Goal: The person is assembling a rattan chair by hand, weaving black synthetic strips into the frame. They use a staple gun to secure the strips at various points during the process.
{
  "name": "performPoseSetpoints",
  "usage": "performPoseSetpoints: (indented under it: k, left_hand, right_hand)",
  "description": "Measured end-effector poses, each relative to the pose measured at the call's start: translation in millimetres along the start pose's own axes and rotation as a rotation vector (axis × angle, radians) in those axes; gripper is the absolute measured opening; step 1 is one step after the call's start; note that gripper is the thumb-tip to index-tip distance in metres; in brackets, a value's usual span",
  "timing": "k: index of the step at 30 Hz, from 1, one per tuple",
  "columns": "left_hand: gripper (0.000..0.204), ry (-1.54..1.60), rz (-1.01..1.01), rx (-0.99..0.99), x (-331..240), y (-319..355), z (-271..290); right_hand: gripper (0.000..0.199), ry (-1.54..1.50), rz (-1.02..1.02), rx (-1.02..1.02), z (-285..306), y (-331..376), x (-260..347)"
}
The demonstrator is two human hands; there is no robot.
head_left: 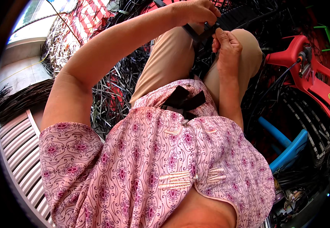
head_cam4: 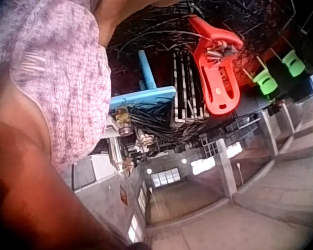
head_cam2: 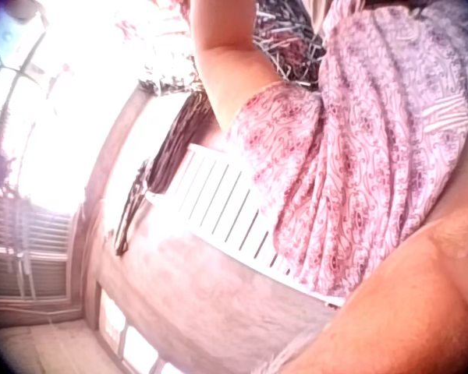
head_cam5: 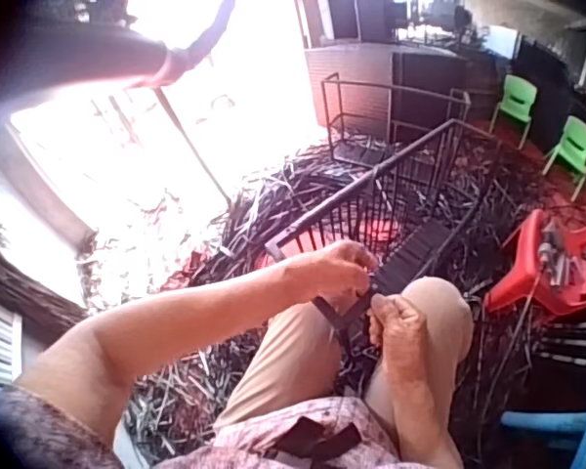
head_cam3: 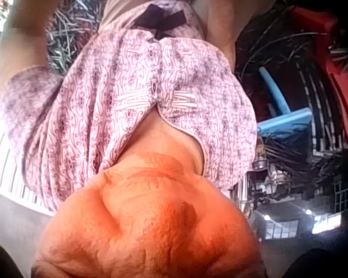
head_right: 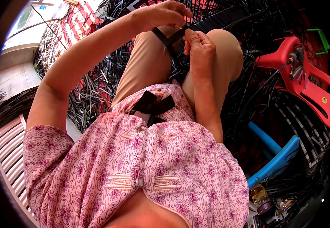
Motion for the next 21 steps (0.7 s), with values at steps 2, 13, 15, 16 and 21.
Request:
performPoseSetpoints:
  k: [2, 13, 15, 16, 21]
  left_hand:
    - [0.026, 0.055, -0.021, -0.022, 9, -2, -2]
    - [0.026, -0.480, -0.135, -0.289, -3, 13, -25]
    - [0.027, -0.418, -0.058, -0.282, -26, 30, -35]
    - [0.027, -0.446, -0.058, -0.318, -24, 31, -37]
    - [0.023, -0.463, 0.007, -0.363, -29, 41, -49]
  right_hand:
    - [0.024, -0.005, 0.008, 0.019, -2, 0, -1]
    - [0.024, -0.029, 0.026, -0.013, -5, 0, -4]
    - [0.024, -0.017, 0.057, -0.018, -4, 0, -5]
    - [0.024, 0.004, 0.075, -0.019, -6, 1, -5]
    - [0.024, 0.121, 0.115, -0.017, -4, 4, -2]
Point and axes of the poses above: each hand's wrist, its own y-axis away from the middle knuckle, its own z-axis out of the back of the hand, x = y × z, the point moved 1 cm from there along -y, towards the middle knuckle, and after that the axes turned 7 degrees about x, right-handed, at the moved point
